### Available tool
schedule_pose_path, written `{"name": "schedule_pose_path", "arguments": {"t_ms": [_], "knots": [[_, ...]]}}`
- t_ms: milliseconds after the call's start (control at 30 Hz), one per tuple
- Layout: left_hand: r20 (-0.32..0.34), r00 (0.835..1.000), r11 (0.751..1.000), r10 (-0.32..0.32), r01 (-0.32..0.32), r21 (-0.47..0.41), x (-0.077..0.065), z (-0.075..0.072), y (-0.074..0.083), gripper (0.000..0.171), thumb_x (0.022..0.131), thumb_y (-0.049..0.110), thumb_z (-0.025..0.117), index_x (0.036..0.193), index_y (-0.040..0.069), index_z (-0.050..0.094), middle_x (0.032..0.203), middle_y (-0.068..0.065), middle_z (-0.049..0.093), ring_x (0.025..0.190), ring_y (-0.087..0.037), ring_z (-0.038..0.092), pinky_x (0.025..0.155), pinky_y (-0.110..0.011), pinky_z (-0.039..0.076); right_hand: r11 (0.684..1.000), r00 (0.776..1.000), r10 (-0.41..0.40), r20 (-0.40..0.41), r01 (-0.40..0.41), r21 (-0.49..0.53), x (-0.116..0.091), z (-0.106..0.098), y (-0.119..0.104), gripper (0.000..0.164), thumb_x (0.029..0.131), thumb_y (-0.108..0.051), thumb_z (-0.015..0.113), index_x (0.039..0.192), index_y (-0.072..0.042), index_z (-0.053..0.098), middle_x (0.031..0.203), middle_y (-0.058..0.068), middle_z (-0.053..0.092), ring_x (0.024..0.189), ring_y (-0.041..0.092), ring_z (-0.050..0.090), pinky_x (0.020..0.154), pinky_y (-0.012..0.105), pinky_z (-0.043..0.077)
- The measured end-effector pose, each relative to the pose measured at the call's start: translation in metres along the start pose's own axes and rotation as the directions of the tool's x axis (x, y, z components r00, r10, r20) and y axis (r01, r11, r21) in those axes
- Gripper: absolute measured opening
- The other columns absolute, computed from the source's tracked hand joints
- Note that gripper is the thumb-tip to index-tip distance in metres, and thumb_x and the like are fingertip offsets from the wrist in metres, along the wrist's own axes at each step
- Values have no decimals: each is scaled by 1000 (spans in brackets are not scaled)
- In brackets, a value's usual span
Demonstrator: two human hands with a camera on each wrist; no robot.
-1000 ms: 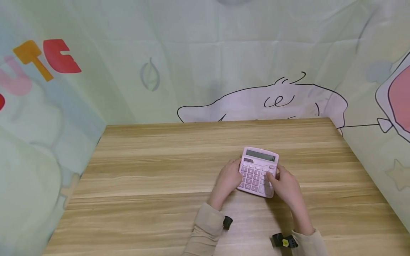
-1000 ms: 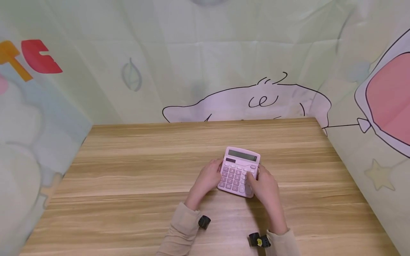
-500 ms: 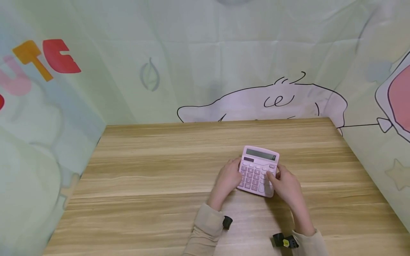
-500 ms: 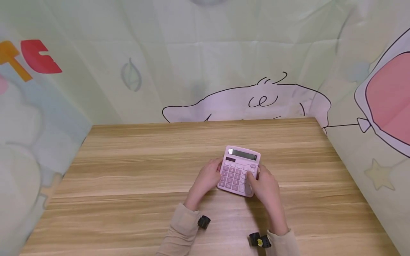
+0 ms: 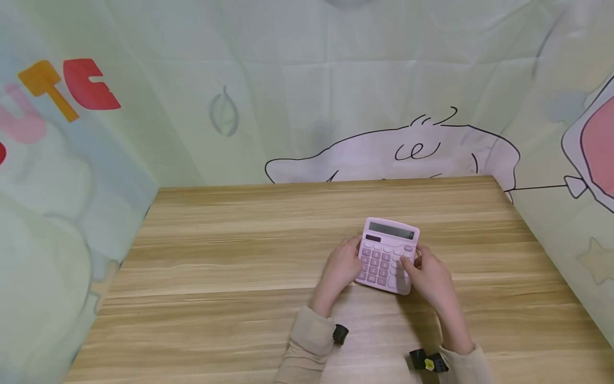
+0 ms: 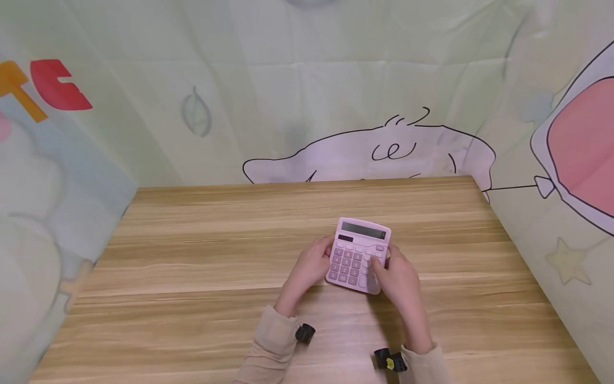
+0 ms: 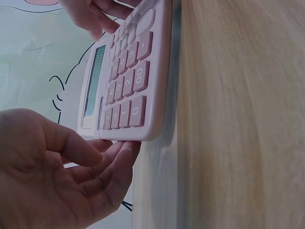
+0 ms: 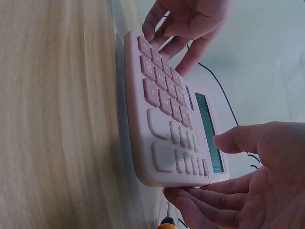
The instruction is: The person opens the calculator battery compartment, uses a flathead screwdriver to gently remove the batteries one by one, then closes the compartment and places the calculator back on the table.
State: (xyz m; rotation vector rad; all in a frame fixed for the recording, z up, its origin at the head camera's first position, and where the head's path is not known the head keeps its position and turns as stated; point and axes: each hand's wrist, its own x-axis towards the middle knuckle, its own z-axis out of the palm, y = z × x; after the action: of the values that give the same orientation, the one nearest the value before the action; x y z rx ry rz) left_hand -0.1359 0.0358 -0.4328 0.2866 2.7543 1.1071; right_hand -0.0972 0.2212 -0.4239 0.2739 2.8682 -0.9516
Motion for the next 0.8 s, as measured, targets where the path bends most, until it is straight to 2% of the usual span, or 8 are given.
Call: {"name": "schedule_pose_path", "arguments": {"t_ms": [133,267,567,800], "knots": [[-5,1000,1000,4,-4,-14,0,0,-1,59,80,-5,52,138,5,51,102,-12,63,93,-24,58,90,-41,49,1000,1000,1,-5,-1,-2,-1,-1,0,63,94,-31,55,140,8,36,95,21,65,78,26,58,60,29,41],[-10,1000,1000,10,-10,-26,1,-1,0,60,80,-4,52,139,5,50,95,-10,62,86,-22,57,85,-39,49,1000,1000,-6,-17,6,-7,-2,-2,-1,64,94,-32,55,140,8,37,96,21,66,79,27,59,63,32,43],[-12,1000,999,-2,1,-52,0,-2,0,59,82,-3,51,140,5,48,99,-11,61,88,-23,56,86,-40,49,1000,1000,-5,-23,5,0,-4,-5,-4,65,95,-32,54,141,9,35,101,23,65,83,29,60,67,37,46],[-14,1000,998,4,-5,-65,-1,-2,2,59,83,-2,51,141,4,47,111,-15,63,100,-27,58,94,-43,49,1000,999,-5,-33,6,11,-5,-7,-5,66,95,-32,54,142,8,34,101,23,66,85,29,61,67,35,45]]}}
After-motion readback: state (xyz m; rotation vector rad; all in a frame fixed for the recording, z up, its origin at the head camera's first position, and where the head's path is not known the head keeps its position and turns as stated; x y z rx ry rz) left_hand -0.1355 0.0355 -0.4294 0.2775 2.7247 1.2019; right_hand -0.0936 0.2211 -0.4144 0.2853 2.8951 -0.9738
